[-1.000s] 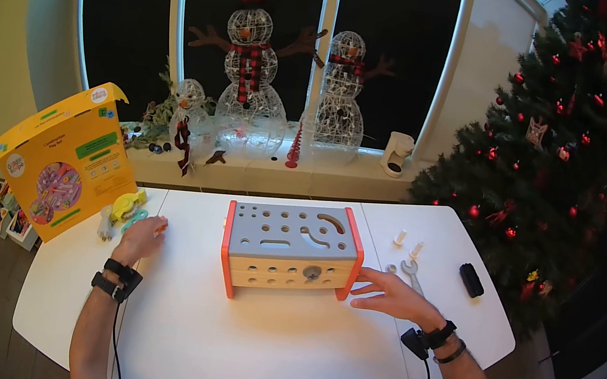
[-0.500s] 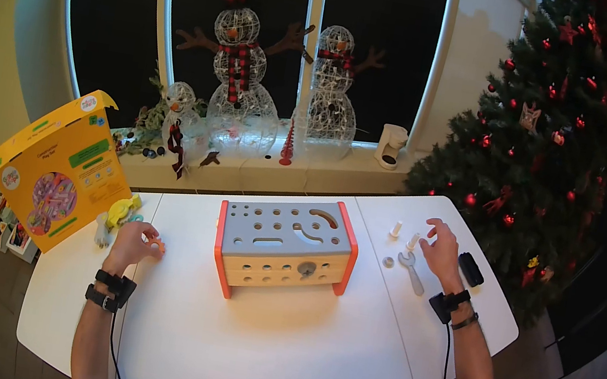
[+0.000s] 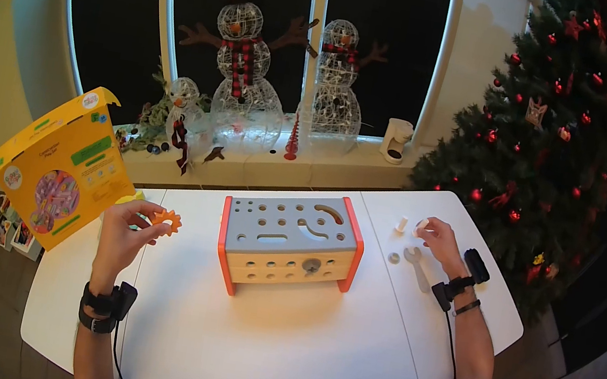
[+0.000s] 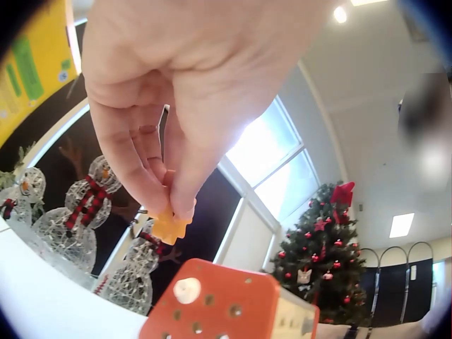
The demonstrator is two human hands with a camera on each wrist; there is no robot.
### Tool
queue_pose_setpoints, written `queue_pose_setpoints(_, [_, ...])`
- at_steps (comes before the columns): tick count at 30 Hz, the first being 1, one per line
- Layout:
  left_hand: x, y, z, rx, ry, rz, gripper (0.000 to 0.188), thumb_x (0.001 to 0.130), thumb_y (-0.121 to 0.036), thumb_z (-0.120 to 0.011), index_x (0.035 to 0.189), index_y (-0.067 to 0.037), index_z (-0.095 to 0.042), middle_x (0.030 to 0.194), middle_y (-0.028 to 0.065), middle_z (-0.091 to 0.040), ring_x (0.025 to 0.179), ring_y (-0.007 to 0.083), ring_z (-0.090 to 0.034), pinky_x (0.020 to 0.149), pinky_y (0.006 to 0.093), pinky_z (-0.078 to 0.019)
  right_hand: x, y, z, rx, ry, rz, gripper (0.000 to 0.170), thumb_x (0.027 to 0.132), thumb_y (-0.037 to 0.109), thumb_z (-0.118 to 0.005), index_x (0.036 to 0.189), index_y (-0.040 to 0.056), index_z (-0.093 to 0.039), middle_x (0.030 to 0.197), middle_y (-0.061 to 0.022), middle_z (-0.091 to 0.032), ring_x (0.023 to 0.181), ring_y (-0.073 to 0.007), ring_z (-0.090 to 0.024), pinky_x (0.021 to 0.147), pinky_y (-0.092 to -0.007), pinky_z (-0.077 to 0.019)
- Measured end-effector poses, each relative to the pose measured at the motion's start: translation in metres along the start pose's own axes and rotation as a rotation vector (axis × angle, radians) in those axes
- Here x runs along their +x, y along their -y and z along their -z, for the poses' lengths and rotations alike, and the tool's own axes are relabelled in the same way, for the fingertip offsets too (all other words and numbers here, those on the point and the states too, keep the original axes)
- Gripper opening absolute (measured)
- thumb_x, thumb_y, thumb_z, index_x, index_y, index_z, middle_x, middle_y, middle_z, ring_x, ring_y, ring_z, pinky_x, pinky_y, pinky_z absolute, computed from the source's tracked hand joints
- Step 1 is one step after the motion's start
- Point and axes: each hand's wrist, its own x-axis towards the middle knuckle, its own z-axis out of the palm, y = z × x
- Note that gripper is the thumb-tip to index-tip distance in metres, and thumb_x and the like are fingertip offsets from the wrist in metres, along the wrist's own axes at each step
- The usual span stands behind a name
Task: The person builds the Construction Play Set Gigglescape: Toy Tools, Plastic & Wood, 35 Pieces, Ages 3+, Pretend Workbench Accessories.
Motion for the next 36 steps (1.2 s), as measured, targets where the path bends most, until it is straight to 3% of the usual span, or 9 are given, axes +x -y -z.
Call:
queue_pose_setpoints(2, [-0.008, -0.024, -0.006, -0.034, 0.022, 0.005, 0.025, 0.091, -0.005, -0.09, 0.111, 0.005, -0.081, 0.103, 0.0116, -0.082, 0.079, 0.0135, -0.078, 0.067, 0.0252, -0.0646, -0.034, 0.067, 0.004, 0.424, 0.104, 0.017, 0.019, 0.109, 0.015, -0.067, 0.126, 0.0068, -0.069, 0.122, -0.0062, -0.076, 0.112, -0.0174, -0.075, 0.096, -0.0355, -0.0645])
queue_pose_setpoints(5, [-0.022, -0.045, -0.026, -0.091, 0.097, -0.038, 0.026, 0.09, -0.002, -0.09, 0.115, 0.004, -0.082, 0.107, 0.0126, -0.082, 0.083, 0.0149, -0.079, 0.069, 0.0258, -0.0659, -0.064, 0.13, 0.008, 0.602, 0.207, 0.041, 0.016, 0.113, 0.014, -0.057, 0.125, 0.0067, -0.065, 0.12, -0.0053, -0.072, 0.119, -0.019, -0.073, 0.097, -0.0374, -0.0653])
queue_pose_setpoints(9, [-0.031, -0.051, -0.055, -0.075, 0.274, -0.224, 0.033, 0.091, 0.004, -0.088, 0.123, -0.002, -0.084, 0.111, 0.0133, -0.08, 0.092, 0.0191, -0.081, 0.075, 0.027, -0.0677, -0.09, 0.168, 0.005, 0.716, 0.272, 0.097, 0.017, 0.114, 0.011, -0.052, 0.125, 0.0045, -0.064, 0.116, -0.0079, -0.07, 0.114, -0.0213, -0.074, 0.097, -0.0382, -0.0652])
queue_pose_setpoints(13, [-0.037, -0.063, -0.074, -0.063, 0.354, -0.228, 0.037, 0.093, 0.006, -0.084, 0.129, -0.003, -0.082, 0.112, 0.013, -0.079, 0.096, 0.0221, -0.082, 0.081, 0.0311, -0.0699, -0.115, 0.189, 0.003, 0.849, 0.445, 0.154, 0.023, 0.114, 0.01, -0.044, 0.13, 0.0031, -0.06, 0.115, -0.012, -0.07, 0.106, -0.0224, -0.073, 0.096, -0.0389, -0.0635])
queue_pose_setpoints(15, [-0.038, -0.069, -0.079, -0.072, 0.364, -0.216, 0.036, 0.094, 0.007, -0.082, 0.129, -0.002, -0.081, 0.113, 0.0147, -0.079, 0.091, 0.0243, -0.083, 0.081, 0.0333, -0.0706, -0.127, 0.203, 0.0, 0.957, 0.509, 0.143, 0.024, 0.113, 0.013, -0.047, 0.134, 0.0034, -0.054, 0.111, -0.0134, -0.07, 0.102, -0.0236, -0.073, 0.089, -0.0383, -0.0623])
queue_pose_setpoints(20, [-0.034, -0.071, -0.093, -0.059, 0.353, -0.165, 0.014, 0.092, 0.003, -0.087, 0.103, 0.004, -0.079, 0.093, 0.0114, -0.082, 0.077, 0.0193, -0.082, 0.075, 0.0277, -0.0677, -0.141, 0.215, -0.012, 0.852, 0.502, 0.156, 0.02, 0.111, 0.009, -0.062, 0.129, 0.0075, -0.054, 0.107, -0.0147, -0.076, 0.096, -0.0196, -0.074, 0.088, -0.0354, -0.0611])
queue_pose_setpoints(26, [-0.037, -0.05, -0.12, 0.054, 0.311, -0.264, 0.016, 0.089, 0.002, -0.089, 0.098, 0.004, -0.076, 0.089, 0.0118, -0.081, 0.072, 0.0185, -0.08, 0.071, 0.027, -0.0663, -0.158, 0.23, -0.039, 0.644, 0.497, 0.097, 0.018, 0.106, 0.012, -0.075, 0.119, 0.0039, -0.064, 0.085, -0.0078, -0.077, 0.069, -0.0118, -0.072, 0.061, -0.026, -0.0577])
queue_pose_setpoints(30, [-0.036, -0.034, -0.136, 0.086, 0.254, -0.387, 0.019, 0.088, 0.0, -0.091, 0.099, 0.003, -0.076, 0.091, 0.0113, -0.08, 0.077, 0.0196, -0.081, 0.071, 0.0288, -0.0676, -0.161, 0.227, -0.059, 0.606, 0.623, 0.089, 0.023, 0.104, 0.012, -0.078, 0.125, 0.0011, -0.08, 0.083, -0.0044, -0.076, 0.067, -0.0093, -0.071, 0.06, -0.0251, -0.0577])
queue_pose_setpoints(36, [-0.039, -0.03, -0.145, 0.191, 0.194, -0.404, 0.021, 0.088, -0.005, -0.092, 0.103, 0.001, -0.078, 0.095, 0.0104, -0.079, 0.079, 0.0223, -0.082, 0.072, 0.0305, -0.0692, -0.165, 0.237, -0.09, 0.655, 0.795, 0.176, 0.036, 0.103, 0.013, -0.08, 0.137, 0.0033, -0.078, 0.092, -0.0043, -0.079, 0.08, -0.0112, -0.075, 0.076, -0.0259, -0.0634])
